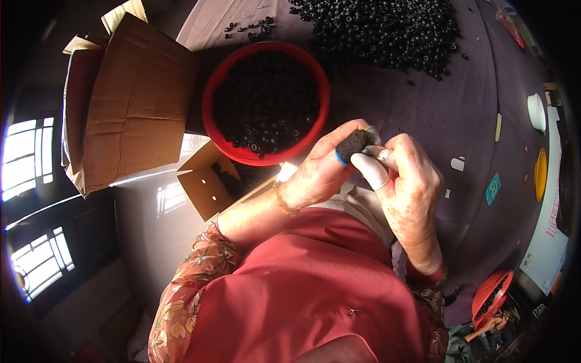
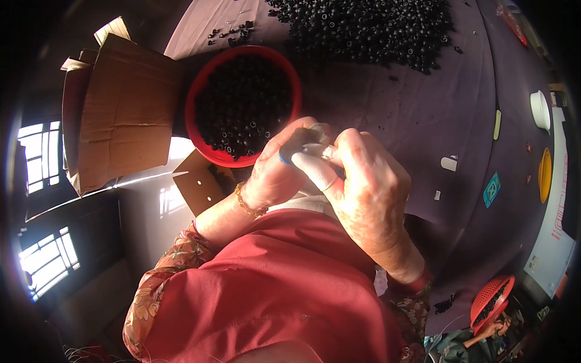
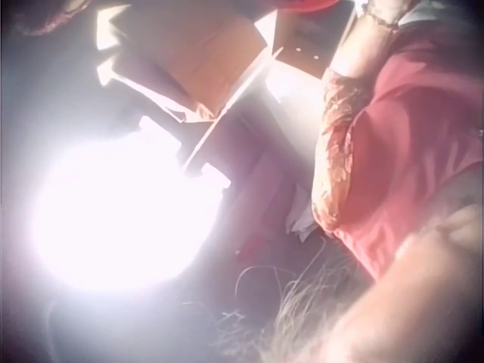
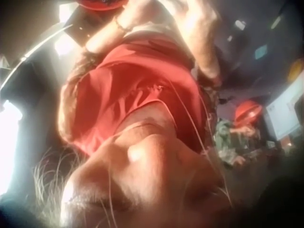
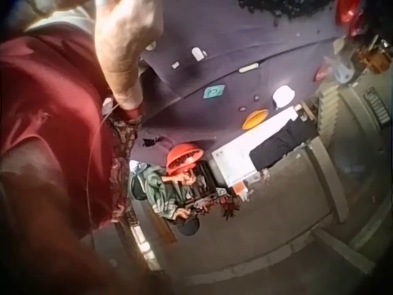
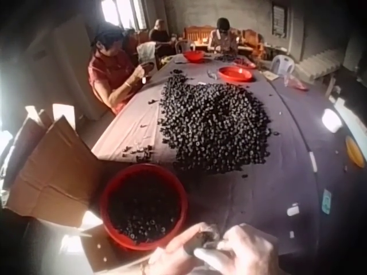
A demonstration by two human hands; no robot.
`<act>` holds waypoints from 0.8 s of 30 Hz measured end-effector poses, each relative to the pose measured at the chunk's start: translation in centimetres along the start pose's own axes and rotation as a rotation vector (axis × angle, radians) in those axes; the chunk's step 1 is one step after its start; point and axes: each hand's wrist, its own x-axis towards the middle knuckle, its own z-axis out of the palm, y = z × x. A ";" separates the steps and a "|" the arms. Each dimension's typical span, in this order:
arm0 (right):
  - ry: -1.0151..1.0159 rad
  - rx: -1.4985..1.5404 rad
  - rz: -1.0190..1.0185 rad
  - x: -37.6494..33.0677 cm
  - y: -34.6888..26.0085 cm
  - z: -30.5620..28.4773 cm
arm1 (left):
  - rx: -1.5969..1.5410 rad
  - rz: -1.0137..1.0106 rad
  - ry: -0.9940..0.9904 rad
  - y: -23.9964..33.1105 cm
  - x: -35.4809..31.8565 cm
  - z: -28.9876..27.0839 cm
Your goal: The person assembles small black plastic components into larger grey plastic housings by hand.
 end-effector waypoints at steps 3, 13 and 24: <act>-0.006 -0.012 -0.012 0.0 0.1 0.0 | 0.005 -0.012 0.008 0.0 -0.1 -0.1; -0.036 -0.034 -0.059 -0.3 0.6 0.5 | 0.022 0.005 0.212 -0.6 -0.7 1.4; -0.085 0.189 -0.013 -0.9 1.4 0.4 | -0.142 -0.134 0.201 0.2 -0.5 2.0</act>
